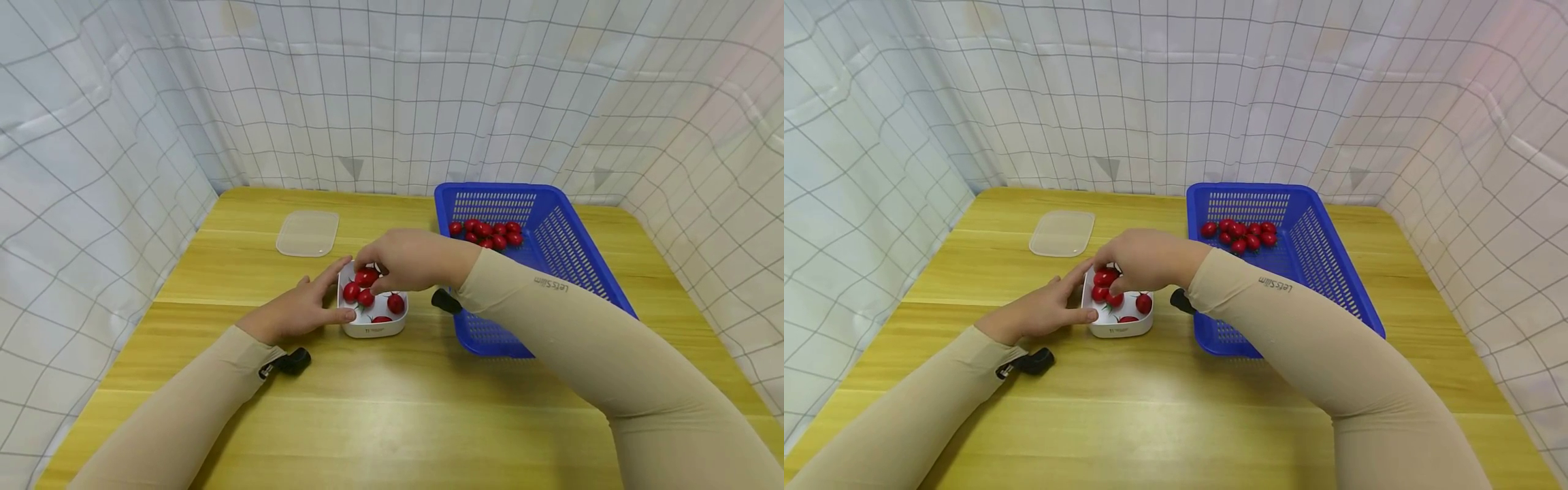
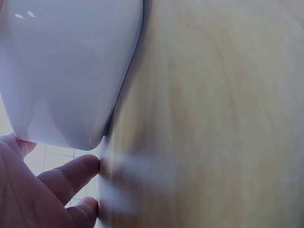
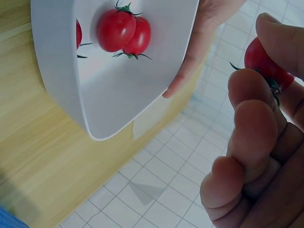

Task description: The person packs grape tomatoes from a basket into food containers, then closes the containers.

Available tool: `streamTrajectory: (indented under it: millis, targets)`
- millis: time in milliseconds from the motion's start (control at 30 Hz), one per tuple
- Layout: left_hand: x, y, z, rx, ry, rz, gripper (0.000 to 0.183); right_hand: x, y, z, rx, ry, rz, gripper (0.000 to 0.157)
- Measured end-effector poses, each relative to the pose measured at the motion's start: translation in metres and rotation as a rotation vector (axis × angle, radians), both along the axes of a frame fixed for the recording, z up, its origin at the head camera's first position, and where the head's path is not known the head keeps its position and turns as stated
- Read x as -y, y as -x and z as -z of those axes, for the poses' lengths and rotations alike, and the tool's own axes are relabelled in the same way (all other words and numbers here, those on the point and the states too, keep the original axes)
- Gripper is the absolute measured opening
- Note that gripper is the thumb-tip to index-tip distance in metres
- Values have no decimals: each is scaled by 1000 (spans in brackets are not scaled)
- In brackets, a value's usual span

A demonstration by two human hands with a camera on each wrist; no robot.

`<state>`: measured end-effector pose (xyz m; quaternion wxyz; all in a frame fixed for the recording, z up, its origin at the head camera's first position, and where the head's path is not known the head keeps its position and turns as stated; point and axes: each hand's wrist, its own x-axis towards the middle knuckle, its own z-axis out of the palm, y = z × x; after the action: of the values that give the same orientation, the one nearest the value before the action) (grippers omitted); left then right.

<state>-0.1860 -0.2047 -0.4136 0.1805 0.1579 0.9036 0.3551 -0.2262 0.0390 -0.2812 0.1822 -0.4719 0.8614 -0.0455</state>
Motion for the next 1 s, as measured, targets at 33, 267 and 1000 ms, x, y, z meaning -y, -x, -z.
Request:
streamTrajectory:
  millis: [33, 267, 1000]
  targets:
    - [0, 0, 0, 0, -3, 1, 104, 0, 1, 0, -2, 1, -3, 37]
    - [0, 0, 0, 6, -12, -4, 104, 2, 2, 1, -12, -5, -7, 37]
    - [-2, 2, 4, -48, -13, 21, 106, -108, 67, -8, -46, 189, 466, 45]
